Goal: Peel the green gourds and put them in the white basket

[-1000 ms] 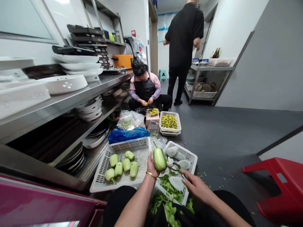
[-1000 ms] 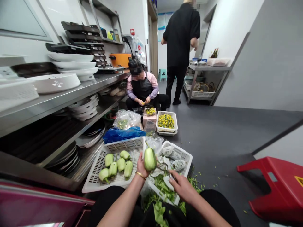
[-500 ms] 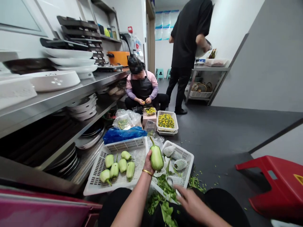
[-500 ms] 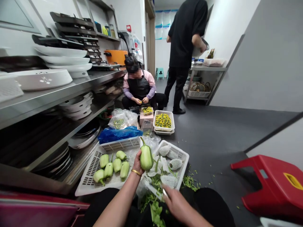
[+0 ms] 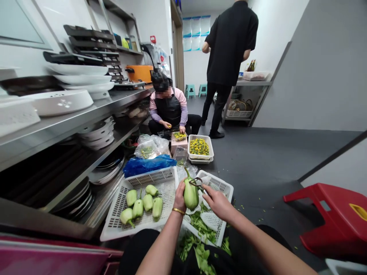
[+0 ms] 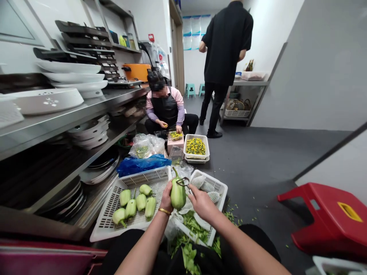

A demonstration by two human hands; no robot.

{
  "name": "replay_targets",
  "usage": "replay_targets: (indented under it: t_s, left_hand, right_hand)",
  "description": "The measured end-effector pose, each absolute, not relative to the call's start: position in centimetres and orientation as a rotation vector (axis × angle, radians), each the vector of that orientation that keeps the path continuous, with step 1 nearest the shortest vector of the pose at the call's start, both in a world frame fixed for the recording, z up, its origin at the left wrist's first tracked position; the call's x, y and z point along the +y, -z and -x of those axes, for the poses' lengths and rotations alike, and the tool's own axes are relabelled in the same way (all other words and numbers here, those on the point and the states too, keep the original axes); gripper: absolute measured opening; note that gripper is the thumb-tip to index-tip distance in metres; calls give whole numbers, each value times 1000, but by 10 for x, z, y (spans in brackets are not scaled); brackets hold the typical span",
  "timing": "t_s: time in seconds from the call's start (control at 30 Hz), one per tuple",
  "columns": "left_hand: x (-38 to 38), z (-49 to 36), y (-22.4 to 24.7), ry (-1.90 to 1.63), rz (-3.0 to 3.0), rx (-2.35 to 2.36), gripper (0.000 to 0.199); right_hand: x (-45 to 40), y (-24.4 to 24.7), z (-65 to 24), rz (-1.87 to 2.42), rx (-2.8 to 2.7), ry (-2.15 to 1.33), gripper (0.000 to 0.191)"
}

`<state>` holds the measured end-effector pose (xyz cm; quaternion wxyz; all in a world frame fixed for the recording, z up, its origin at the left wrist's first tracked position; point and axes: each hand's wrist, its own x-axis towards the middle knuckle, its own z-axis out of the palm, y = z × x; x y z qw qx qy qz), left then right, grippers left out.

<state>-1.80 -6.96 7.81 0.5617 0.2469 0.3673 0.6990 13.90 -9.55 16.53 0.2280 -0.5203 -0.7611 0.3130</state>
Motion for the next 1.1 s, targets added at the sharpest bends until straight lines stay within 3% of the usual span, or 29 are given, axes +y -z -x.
replay_targets:
  t_s: [0.23,0.53,0.7,0.97,1.1]
  left_hand:
    - [-64,22,-77,-1701,-583,953,43]
    - [-69,11,-81,-1708,-652,995,44]
    - [-64,21,-80,-1751,-449,957,44]
    - [-77,21,-85,-1510,-568,697,43]
    - [-75,27,-86,-1596,-536,731,42]
  right_hand:
    - [-180,-109,-185,1437,-2163,-1200,46]
    - [-124,-150,-150,1399,-2179,-833,48]
    - [-169,-112,-174,1454,-2277,-1001,47]
    - [-92,-179,-152,1387,-2116,-876,47]
    - [-124,-161,-153,1371,-2111,-984,46]
